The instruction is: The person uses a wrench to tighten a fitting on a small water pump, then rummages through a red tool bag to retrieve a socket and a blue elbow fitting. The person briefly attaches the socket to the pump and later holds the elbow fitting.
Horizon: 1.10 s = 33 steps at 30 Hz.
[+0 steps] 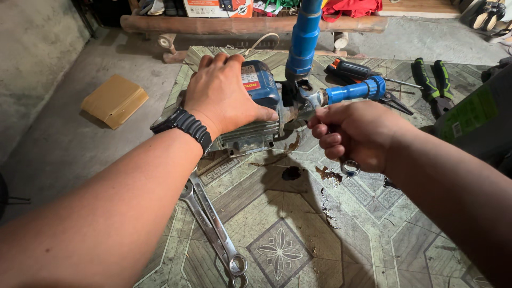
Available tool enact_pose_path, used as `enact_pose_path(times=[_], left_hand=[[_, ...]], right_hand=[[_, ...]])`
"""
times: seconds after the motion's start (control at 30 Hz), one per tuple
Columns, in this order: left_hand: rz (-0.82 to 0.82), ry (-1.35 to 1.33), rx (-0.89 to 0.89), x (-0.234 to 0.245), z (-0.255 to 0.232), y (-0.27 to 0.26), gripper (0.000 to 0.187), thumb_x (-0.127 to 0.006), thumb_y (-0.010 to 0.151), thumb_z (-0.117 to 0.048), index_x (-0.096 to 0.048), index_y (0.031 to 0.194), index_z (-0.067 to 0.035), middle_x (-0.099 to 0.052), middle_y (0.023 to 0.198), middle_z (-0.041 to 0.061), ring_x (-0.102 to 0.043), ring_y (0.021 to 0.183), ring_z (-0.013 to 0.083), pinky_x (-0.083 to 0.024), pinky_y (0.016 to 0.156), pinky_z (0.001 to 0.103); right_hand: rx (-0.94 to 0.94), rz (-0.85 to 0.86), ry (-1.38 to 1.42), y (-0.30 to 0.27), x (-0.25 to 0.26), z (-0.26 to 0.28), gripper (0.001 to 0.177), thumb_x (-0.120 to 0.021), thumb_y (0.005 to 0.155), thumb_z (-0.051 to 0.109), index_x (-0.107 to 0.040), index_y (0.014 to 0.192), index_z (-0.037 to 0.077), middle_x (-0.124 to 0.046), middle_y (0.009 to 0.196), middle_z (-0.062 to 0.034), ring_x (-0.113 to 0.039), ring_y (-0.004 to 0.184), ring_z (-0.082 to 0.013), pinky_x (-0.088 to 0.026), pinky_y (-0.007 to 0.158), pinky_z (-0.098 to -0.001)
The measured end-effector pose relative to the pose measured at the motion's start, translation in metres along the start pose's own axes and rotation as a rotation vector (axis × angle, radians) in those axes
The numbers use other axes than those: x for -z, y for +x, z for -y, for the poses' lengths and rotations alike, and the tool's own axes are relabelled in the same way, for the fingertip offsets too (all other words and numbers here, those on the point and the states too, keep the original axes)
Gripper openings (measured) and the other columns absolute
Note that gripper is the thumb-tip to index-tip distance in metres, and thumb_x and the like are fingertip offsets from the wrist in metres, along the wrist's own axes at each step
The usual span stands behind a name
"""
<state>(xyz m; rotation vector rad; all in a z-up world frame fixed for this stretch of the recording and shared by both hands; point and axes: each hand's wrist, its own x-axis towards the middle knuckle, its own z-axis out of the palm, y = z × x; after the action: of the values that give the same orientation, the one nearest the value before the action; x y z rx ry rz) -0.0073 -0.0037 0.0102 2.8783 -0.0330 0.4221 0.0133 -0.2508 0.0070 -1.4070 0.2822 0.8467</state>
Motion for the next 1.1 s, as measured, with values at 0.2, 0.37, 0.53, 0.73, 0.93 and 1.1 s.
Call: enact_pose_path(times=[0.2, 0.37, 0.53, 0.73, 0.93, 1.1], left_hand=[[-0.012, 0.001, -0.005, 0.0, 0.001, -0.001, 0.117, -0.093, 0.048, -0.069, -0.054, 0.136, -0.002, -0.056, 0.135, 0.016, -0.049, 0.127, 0.0387, -0.044, 0.104, 0.046], [0.01, 0.002, -0.007, 0.0, 0.002, 0.001, 0.117, -0.093, 0.049, -0.069, -0.054, 0.137, -0.002, -0.056, 0.136, 0.017, -0.049, 0.128, 0.0387, -0.044, 0.104, 0.046], [0.012, 0.014, -0.02, 0.002, 0.002, -0.001, 0.118, -0.092, 0.049, -0.07, -0.053, 0.138, -0.002, -0.055, 0.137, 0.017, -0.047, 0.13, 0.0398, -0.044, 0.104, 0.048], [0.038, 0.009, 0.015, 0.005, 0.0, 0.0, 0.117, -0.092, 0.05, -0.069, -0.051, 0.138, -0.003, -0.053, 0.139, 0.017, -0.045, 0.13, 0.0394, -0.044, 0.103, 0.048], [0.04, 0.019, 0.013, 0.006, 0.0, 0.0, 0.12, -0.091, 0.049, -0.072, -0.051, 0.139, -0.002, -0.054, 0.138, 0.017, -0.047, 0.129, 0.0378, -0.045, 0.104, 0.047], [0.035, 0.011, 0.015, 0.005, -0.001, 0.0, 0.117, -0.091, 0.05, -0.071, -0.053, 0.137, -0.003, -0.055, 0.138, 0.016, -0.047, 0.129, 0.0375, -0.044, 0.105, 0.047]], right_hand=[[-0.014, -0.041, -0.166, 0.0, 0.013, 0.008, 0.023, -0.049, 0.1, 0.022, -0.058, 0.095, 0.002, -0.048, 0.069, -0.0001, -0.03, 0.049, -0.007, -0.026, 0.041, -0.0232], [-0.009, 0.012, -0.153, -0.002, 0.011, 0.01, 0.023, -0.049, 0.102, 0.021, -0.059, 0.098, 0.001, -0.048, 0.07, 0.0006, -0.03, 0.05, -0.0063, -0.027, 0.042, -0.0229], [0.025, -0.095, -0.332, -0.015, -0.006, 0.011, 0.031, -0.046, 0.105, 0.028, -0.058, 0.101, 0.0, -0.046, 0.072, -0.0039, -0.035, 0.051, -0.0114, -0.03, 0.045, -0.0276], [-0.051, -0.229, -0.333, -0.032, -0.01, 0.0, 0.039, -0.044, 0.109, 0.033, -0.055, 0.105, -0.004, -0.047, 0.074, -0.0073, -0.036, 0.053, -0.0148, -0.035, 0.048, -0.0309], [0.062, -0.212, -0.238, -0.026, -0.001, -0.007, 0.026, -0.047, 0.102, 0.02, -0.058, 0.1, -0.004, -0.047, 0.072, -0.0064, -0.035, 0.052, -0.0138, -0.031, 0.043, -0.0312], [0.098, -0.197, -0.303, -0.025, -0.007, -0.007, 0.023, -0.051, 0.102, 0.018, -0.059, 0.099, -0.004, -0.049, 0.072, -0.0086, -0.04, 0.054, -0.0164, -0.033, 0.045, -0.0328]])
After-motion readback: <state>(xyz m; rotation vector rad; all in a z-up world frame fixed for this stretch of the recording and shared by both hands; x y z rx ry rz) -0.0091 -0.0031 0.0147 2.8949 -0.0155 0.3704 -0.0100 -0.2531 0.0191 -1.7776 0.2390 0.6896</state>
